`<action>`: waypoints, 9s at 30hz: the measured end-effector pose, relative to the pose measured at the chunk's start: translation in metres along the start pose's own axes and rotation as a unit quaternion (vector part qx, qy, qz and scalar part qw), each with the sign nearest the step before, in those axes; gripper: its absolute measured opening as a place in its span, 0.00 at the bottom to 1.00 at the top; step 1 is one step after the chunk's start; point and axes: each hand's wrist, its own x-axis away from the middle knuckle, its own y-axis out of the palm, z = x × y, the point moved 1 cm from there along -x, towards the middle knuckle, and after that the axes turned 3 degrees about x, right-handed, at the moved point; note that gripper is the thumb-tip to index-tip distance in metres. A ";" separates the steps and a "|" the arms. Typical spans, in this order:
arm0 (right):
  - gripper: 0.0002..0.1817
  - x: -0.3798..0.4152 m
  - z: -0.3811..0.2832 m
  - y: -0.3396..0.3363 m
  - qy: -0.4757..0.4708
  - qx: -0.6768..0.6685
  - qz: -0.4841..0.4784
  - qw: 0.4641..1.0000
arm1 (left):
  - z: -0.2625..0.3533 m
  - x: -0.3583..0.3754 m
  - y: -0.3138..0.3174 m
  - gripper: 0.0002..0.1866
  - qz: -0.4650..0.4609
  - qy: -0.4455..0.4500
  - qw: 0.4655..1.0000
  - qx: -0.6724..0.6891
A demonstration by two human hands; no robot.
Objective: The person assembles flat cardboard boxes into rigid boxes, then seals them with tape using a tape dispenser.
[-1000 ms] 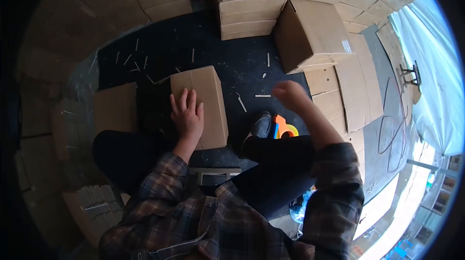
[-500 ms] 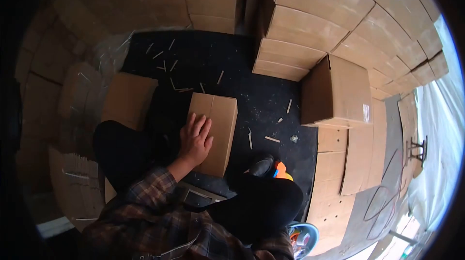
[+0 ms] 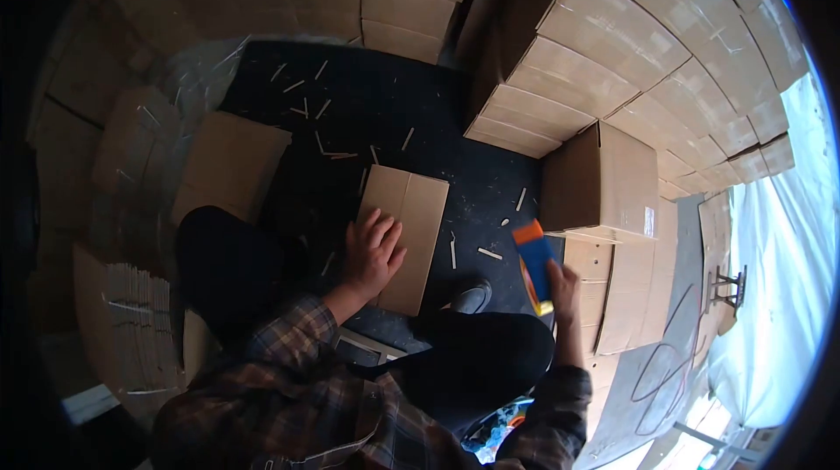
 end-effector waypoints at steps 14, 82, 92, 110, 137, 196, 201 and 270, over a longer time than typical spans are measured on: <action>0.35 -0.051 -0.255 0.137 -0.055 0.016 -0.288 0.956 | -0.003 -0.005 -0.010 0.26 -0.037 -0.018 0.999 0.010; 0.33 -0.062 -0.287 0.164 -0.024 0.330 -0.276 0.902 | -0.135 -0.026 0.111 0.25 0.000 -0.424 0.787 0.448; 0.33 -0.064 -0.284 0.162 -0.032 0.321 -0.283 0.903 | -0.129 0.006 0.088 0.32 0.109 -0.405 0.667 0.616; 0.34 -0.068 -0.286 0.150 -0.083 0.317 -0.300 0.896 | -0.014 -0.016 -0.043 0.24 -0.109 0.102 0.966 0.210; 0.36 -0.076 -0.259 0.113 -0.056 0.269 -0.412 0.869 | -0.022 -0.024 -0.016 0.38 -0.278 0.201 0.939 0.005; 0.39 0.056 -0.170 0.015 -0.011 0.013 -0.245 0.969 | 0.036 -0.005 -0.054 0.29 -0.099 -0.347 0.681 0.637; 0.41 0.073 -0.179 0.037 -0.012 0.010 -0.266 0.964 | 0.061 0.009 -0.087 0.34 -0.186 -0.373 0.551 0.723; 0.30 0.046 -0.254 0.155 -0.044 0.465 -0.329 0.821 | -0.048 0.063 -0.023 0.58 -0.120 -0.321 0.818 0.463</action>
